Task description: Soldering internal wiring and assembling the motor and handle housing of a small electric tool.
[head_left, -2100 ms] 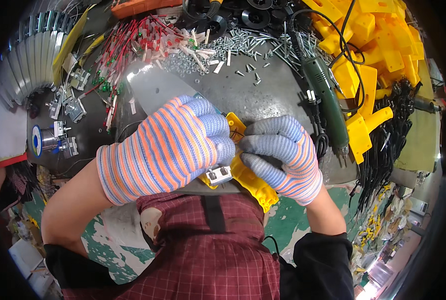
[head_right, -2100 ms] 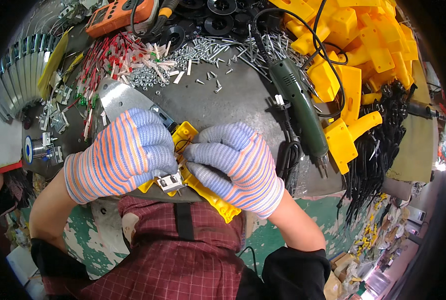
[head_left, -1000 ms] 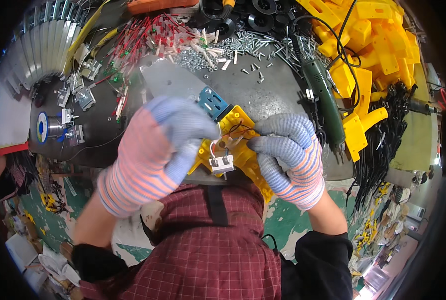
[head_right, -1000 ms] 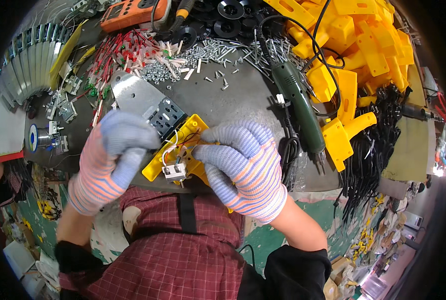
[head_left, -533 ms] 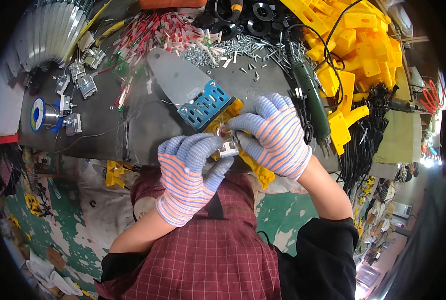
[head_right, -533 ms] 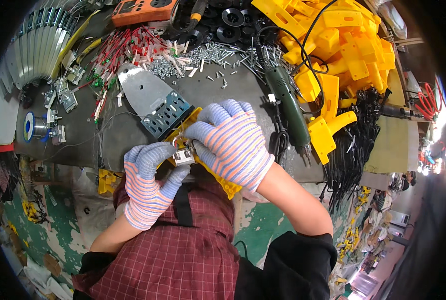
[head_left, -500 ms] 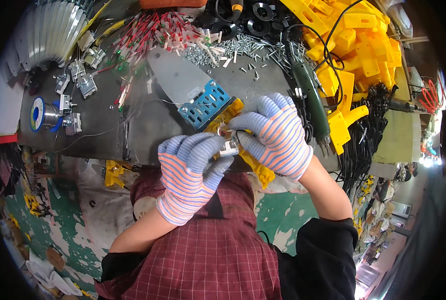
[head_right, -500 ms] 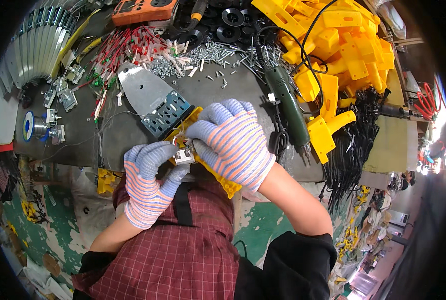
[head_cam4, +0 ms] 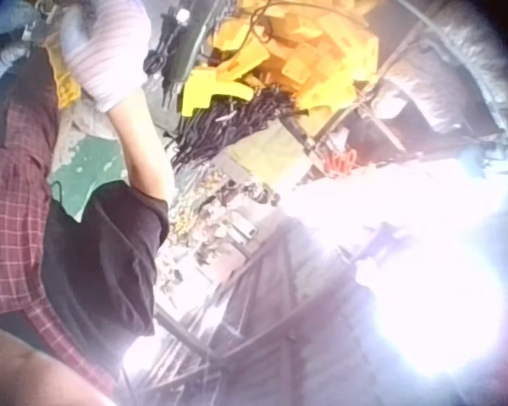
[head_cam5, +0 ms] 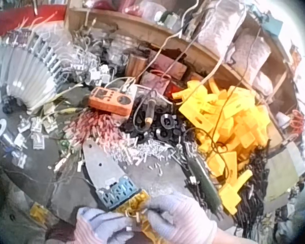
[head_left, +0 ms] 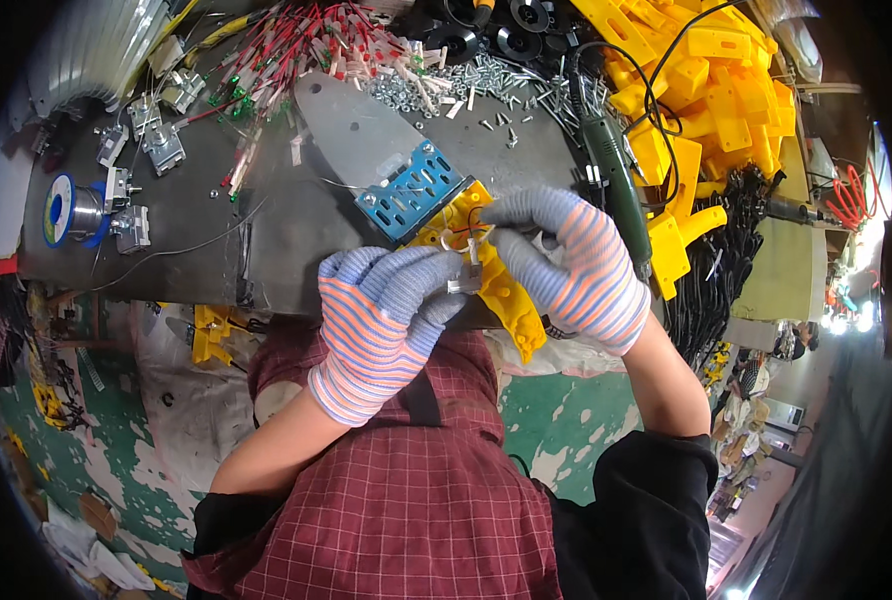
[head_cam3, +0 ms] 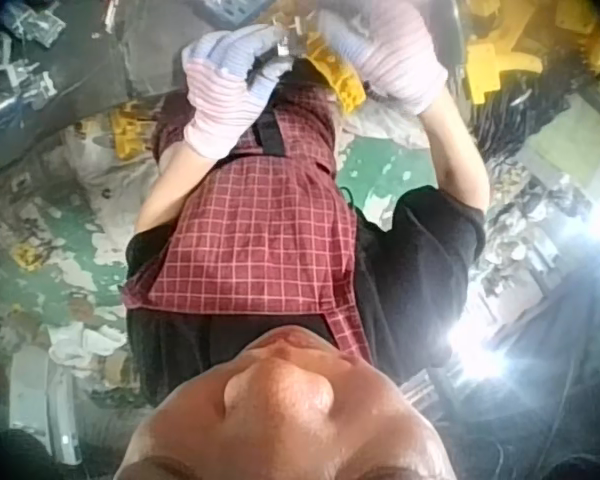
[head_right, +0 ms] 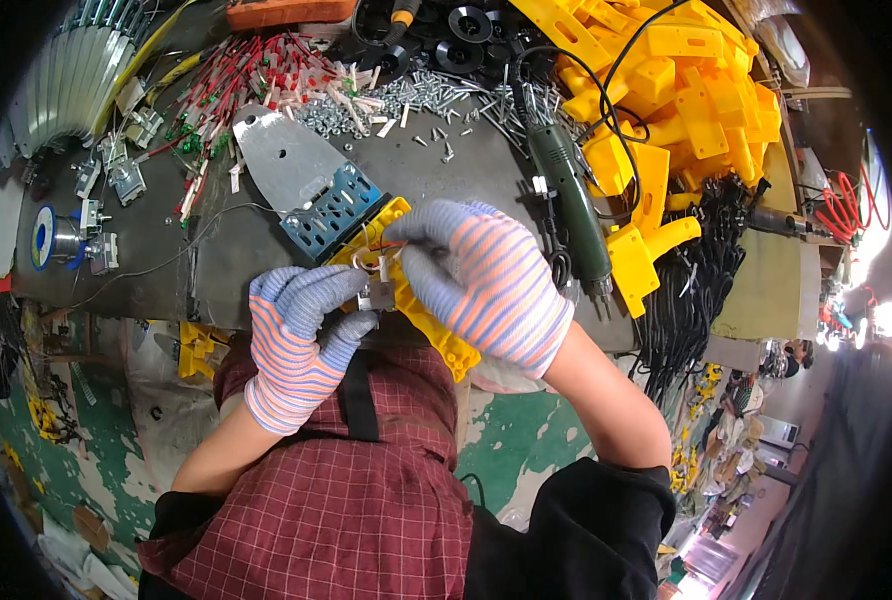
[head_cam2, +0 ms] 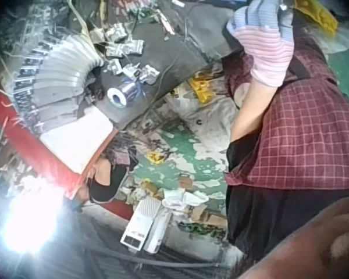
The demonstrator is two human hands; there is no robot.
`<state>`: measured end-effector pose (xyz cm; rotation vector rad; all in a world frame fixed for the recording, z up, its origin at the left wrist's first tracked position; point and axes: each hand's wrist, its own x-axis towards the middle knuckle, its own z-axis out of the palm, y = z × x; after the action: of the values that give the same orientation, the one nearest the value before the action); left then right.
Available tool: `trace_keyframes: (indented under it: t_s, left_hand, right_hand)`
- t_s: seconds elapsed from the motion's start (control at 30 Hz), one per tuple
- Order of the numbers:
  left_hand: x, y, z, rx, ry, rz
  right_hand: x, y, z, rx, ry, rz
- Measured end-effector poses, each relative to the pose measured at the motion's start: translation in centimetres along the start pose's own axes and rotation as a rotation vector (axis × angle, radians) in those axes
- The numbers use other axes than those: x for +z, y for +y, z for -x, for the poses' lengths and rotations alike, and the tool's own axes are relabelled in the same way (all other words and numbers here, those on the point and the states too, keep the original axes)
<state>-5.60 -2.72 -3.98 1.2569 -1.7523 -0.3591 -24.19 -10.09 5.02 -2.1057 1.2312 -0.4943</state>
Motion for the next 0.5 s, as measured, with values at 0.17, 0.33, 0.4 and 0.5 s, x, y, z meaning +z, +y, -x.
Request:
trace_keyframes:
  t_s: [0.17,0.33,0.4,0.5]
  left_hand:
    - [0.3,-0.1,0.2,0.006,0.067,0.031]
    - [0.6,-0.3,0.4,-0.004,0.059,0.053]
    - [0.6,-0.3,0.3,0.0,0.061,0.066]
    - [0.5,-0.2,0.2,0.017,0.063,0.059]
  right_hand:
    - [-0.1,-1.6,-1.5,0.379,-0.164,-0.262]
    - [0.6,-0.8,-1.4,0.455,-0.102,-0.434]
    - [0.8,-1.0,-0.9,0.47,-0.062,-0.499]
    - [0.9,-1.6,-0.5,0.367,-0.031,-0.356]
